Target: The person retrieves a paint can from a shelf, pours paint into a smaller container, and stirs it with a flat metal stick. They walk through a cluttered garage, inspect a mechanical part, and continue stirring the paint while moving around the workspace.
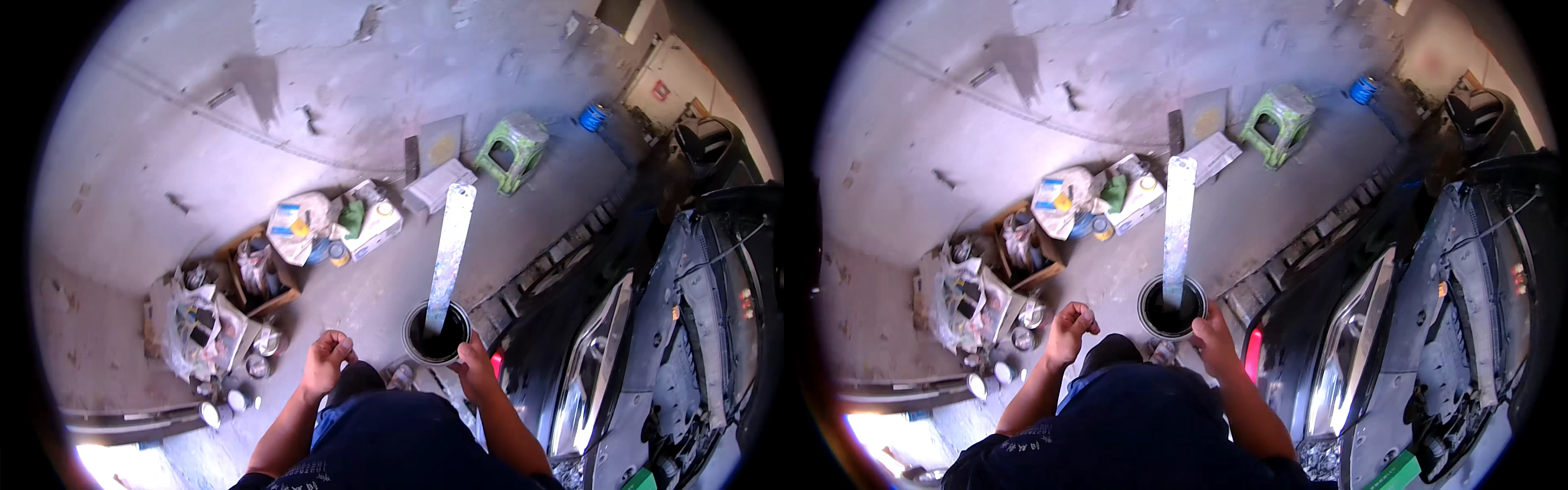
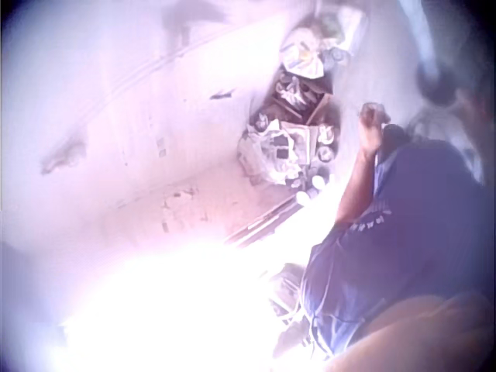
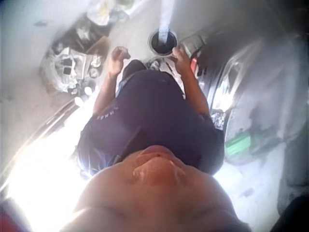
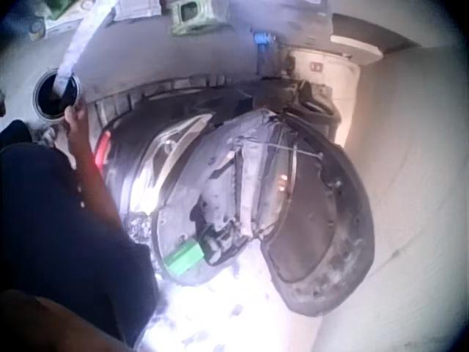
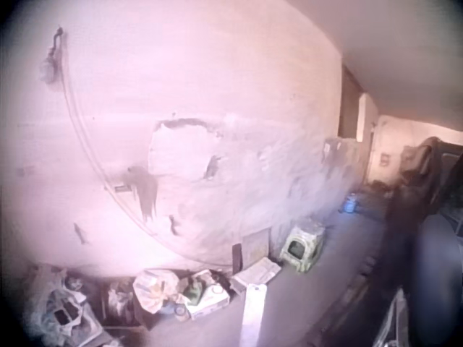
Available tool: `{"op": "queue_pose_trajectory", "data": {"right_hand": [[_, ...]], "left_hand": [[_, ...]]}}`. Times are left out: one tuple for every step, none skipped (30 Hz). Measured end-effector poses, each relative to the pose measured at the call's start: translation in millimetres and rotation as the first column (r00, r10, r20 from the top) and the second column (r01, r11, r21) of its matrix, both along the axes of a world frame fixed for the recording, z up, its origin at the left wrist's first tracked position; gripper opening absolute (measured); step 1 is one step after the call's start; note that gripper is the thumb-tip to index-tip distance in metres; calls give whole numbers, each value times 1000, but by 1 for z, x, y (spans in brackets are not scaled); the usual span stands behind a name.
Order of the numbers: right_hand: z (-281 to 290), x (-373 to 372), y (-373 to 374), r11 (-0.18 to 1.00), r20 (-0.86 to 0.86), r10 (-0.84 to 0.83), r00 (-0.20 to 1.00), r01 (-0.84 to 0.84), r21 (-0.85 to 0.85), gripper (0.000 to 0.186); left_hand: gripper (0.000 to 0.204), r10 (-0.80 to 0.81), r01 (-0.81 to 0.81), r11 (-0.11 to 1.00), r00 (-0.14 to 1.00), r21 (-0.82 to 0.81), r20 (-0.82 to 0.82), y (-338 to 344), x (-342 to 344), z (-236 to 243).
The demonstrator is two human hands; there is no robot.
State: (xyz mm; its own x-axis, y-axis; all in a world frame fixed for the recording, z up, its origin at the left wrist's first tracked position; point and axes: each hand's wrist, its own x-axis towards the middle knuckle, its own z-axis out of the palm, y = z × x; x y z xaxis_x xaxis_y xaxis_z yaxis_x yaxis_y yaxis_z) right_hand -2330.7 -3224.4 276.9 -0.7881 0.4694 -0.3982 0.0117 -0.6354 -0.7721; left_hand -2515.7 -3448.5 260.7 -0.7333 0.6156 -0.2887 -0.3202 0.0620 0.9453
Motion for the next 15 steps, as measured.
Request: {"op": "queue_pose_trajectory", "data": {"right_hand": [[1,-11,16,1000,-12,-8,1000,8,-17,68],[1,-22,32,999,-23,-18,1000,17,-35,70],[1,-34,46,999,-21,-40,999,39,-30,77],[-1,-44,61,998,-15,-57,998,56,-30,79],[-5,-54,76,997,-9,-76,997,76,-31,81],[-11,-63,92,995,-5,-91,996,91,-31,83],[-21,-71,111,995,25,-98,995,98,-12,90],[-25,-81,128,994,12,-110,994,110,-2,89],[-28,-91,144,992,-1,-123,992,123,8,88],[-30,-100,161,990,-16,-142,990,142,20,87],[-32,-104,174,981,23,-195,980,195,20,85],[-35,-107,183,968,62,-250,966,249,20,84],[-29,-119,202,952,76,-305,949,303,31,82],[-22,-129,218,941,86,-338,937,336,30,81],[-11,-138,234,929,96,-370,924,369,29,79]], "left_hand": [[18,-16,16,1000,1000,-2,5,17,-13,-4],[20,-36,36,999,999,-6,11,36,-26,-7],[22,-46,46,999,999,-28,7,57,-40,-10],[23,-60,61,998,998,-25,30,77,-56,-14],[23,-76,77,997,996,-24,54,99,-73,-18],[23,-88,90,996,993,-23,76,122,-89,-21],[24,-116,118,993,991,-31,66,147,-106,-24],[24,-143,145,989,987,-11,72,169,-124,-31],[23,-173,173,985,982,8,78,191,-143,-44],[23,-208,206,978,975,29,83,215,-162,-50],[22,-255,257,966,966,-26,40,239,-174,-48],[21,-306,304,949,952,-81,-3,264,-184,-45],[20,-355,344,930,932,-128,-70,297,-202,-32],[19,-380,371,920,924,-126,-52,322,-211,-20],[20,-408,404,912,911,-67,-59,350,-221,-12]]}}
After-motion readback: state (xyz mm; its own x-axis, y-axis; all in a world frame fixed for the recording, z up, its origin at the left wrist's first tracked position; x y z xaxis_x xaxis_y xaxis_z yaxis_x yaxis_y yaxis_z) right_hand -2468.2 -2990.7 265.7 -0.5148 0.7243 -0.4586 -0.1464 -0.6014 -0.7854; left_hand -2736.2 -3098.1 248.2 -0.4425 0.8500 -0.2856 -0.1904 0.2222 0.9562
